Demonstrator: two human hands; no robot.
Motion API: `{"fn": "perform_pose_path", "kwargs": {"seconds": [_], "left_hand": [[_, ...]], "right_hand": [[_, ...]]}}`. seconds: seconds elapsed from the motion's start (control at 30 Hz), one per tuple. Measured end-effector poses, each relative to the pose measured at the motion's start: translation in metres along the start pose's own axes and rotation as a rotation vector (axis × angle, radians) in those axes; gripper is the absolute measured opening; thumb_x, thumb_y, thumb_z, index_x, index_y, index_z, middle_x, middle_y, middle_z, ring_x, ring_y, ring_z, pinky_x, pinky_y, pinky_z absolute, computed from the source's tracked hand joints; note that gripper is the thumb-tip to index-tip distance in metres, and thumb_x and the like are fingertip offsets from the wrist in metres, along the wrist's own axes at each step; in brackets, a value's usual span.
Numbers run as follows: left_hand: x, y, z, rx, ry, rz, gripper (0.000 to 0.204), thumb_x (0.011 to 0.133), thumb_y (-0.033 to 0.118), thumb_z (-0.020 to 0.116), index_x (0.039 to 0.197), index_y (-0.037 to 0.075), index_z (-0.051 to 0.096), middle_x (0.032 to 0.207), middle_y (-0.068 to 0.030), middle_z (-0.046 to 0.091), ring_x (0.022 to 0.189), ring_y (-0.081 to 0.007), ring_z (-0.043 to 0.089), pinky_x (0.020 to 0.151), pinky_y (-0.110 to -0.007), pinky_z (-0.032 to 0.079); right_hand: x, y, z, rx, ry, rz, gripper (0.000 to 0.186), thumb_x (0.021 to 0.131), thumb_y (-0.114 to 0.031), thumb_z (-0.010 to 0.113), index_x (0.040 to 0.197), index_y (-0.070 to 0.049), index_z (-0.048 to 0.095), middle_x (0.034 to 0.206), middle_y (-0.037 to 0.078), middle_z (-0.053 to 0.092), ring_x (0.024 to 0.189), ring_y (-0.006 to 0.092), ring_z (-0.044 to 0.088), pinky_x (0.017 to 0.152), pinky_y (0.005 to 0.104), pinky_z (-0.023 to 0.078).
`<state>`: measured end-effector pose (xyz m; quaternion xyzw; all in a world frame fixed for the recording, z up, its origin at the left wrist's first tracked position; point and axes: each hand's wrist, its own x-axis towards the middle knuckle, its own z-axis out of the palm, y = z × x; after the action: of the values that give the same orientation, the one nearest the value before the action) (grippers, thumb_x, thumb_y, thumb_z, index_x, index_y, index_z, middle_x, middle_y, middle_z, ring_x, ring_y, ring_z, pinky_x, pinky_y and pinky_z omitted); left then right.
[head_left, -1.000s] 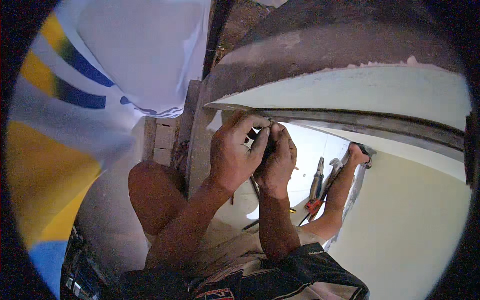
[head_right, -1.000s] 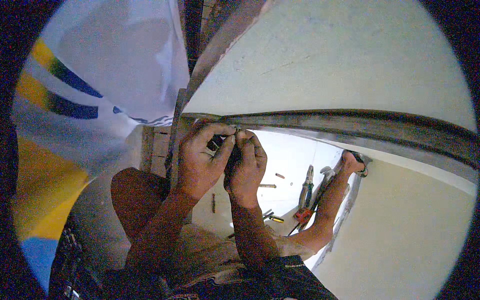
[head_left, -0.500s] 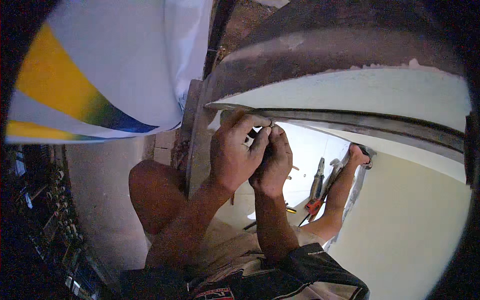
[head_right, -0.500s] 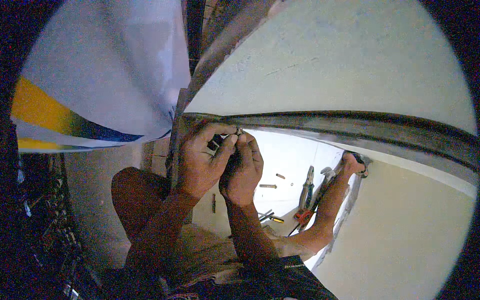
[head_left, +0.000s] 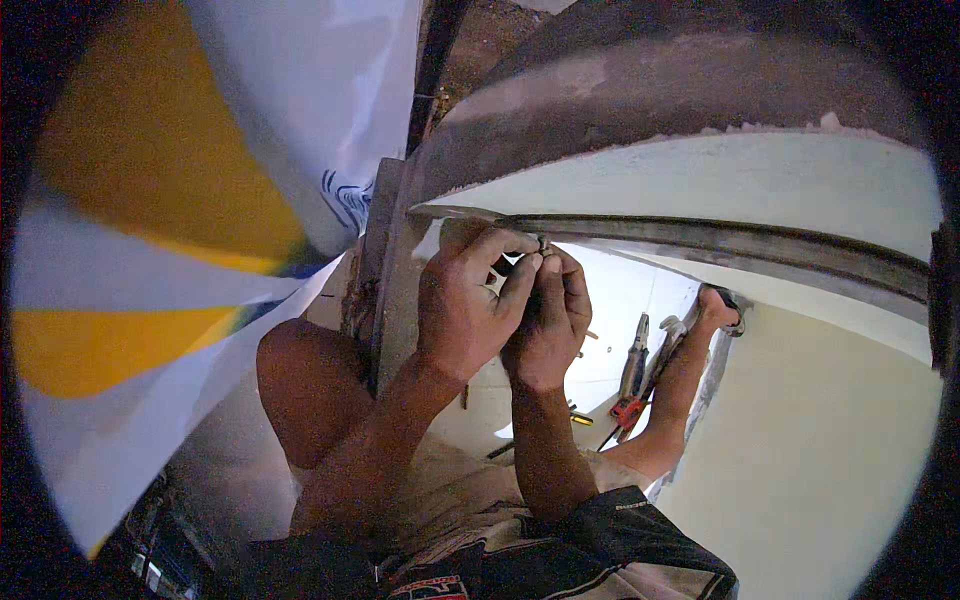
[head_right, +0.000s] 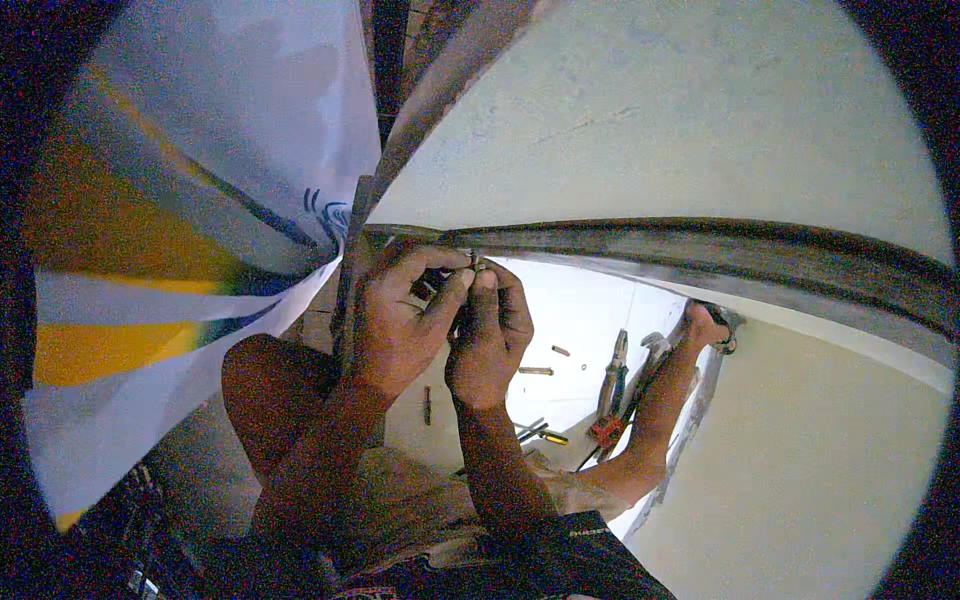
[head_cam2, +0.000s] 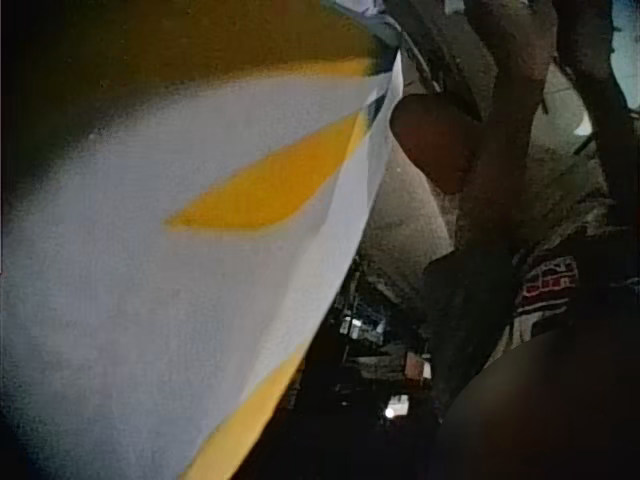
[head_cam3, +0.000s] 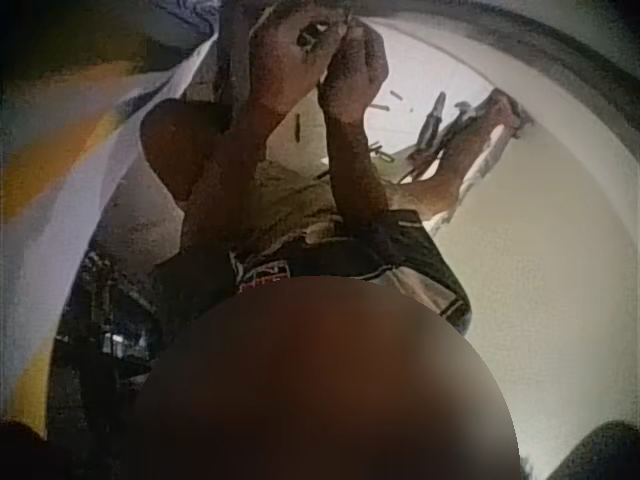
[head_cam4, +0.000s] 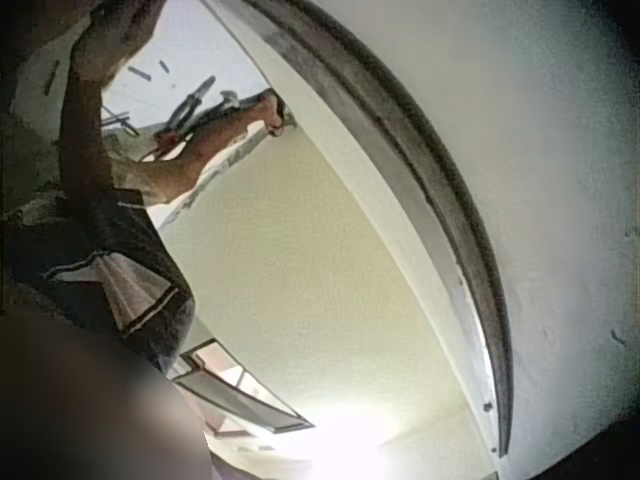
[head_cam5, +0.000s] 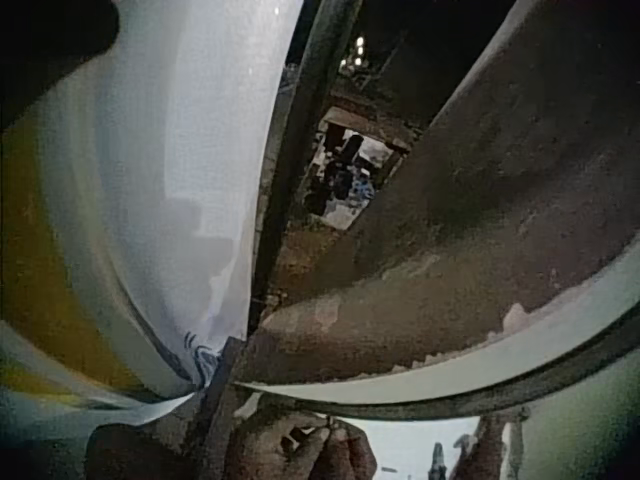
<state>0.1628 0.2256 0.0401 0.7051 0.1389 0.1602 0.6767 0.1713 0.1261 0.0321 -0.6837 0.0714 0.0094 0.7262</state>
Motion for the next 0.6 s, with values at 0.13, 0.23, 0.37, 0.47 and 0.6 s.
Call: {"fn": "perform_pose_path", "kwargs": {"seconds": [0.13, 0.23, 0.37, 0.47, 0.6], "left_hand": [[0.000, -0.007, 0.002, 0.001, 0.010, 0.014, 0.011, 0.087, 0.008, 0.070, 0.096, 0.002, 0.069, 0.089, -0.0119, 0.070, 0.079, -0.0209, 0.067, 0.073, -0.031, 0.054], [0.000, -0.007, 0.001, 0.045, 0.008, 0.058, 0.011, 0.088, 0.009, 0.069, 0.097, 0.002, 0.069, 0.090, -0.0121, 0.069, 0.079, -0.0211, 0.067, 0.073, -0.032, 0.054], [0.001, -0.011, 0.005, 0.045, 0.031, 0.086, 0.011, 0.085, 0.009, 0.068, 0.094, 0.004, 0.067, 0.090, -0.0132, 0.067, 0.081, -0.0307, 0.066, 0.070, -0.037, 0.053], [0.001, -0.006, 0.004, 0.018, 0.030, 0.082, 0.010, 0.085, 0.009, 0.068, 0.094, 0.004, 0.067, 0.090, -0.0136, 0.067, 0.081, -0.0315, 0.066, 0.070, -0.038, 0.053], [0.002, -0.005, 0.002, 0.002, 0.004, 0.027, 0.010, 0.086, 0.009, 0.068, 0.094, 0.005, 0.068, 0.089, -0.0134, 0.067, 0.081, -0.0319, 0.067, 0.070, -0.038, 0.053]], "right_hand": [[0.001, 0.001, -0.002, -0.046, -0.001, 0.012, 0.023, 0.103, -0.022, 0.053, 0.107, -0.002, 0.064, 0.073, -0.002, 0.057, 0.057, 0.0027, 0.043, 0.047, 0.0205, 0.033], [0.001, 0.003, -0.003, 0.011, -0.016, 0.042, 0.021, 0.103, -0.022, 0.055, 0.105, -0.003, 0.064, 0.072, -0.003, 0.057, 0.057, 0.0024, 0.042, 0.046, 0.0200, 0.031], [0.002, -0.004, -0.003, 0.062, -0.017, 0.070, 0.020, 0.102, -0.022, 0.057, 0.100, -0.004, 0.064, 0.071, -0.003, 0.057, 0.056, 0.0025, 0.043, 0.046, 0.0199, 0.032], [0.002, -0.008, -0.002, 0.093, -0.019, 0.085, 0.018, 0.101, -0.021, 0.058, 0.097, -0.004, 0.064, 0.072, -0.003, 0.057, 0.057, 0.0029, 0.044, 0.047, 0.0198, 0.034], [0.002, -0.010, -0.002, 0.107, -0.028, 0.093, 0.018, 0.100, -0.020, 0.059, 0.095, -0.004, 0.064, 0.071, -0.002, 0.058, 0.057, 0.0038, 0.047, 0.047, 0.0200, 0.036]]}}
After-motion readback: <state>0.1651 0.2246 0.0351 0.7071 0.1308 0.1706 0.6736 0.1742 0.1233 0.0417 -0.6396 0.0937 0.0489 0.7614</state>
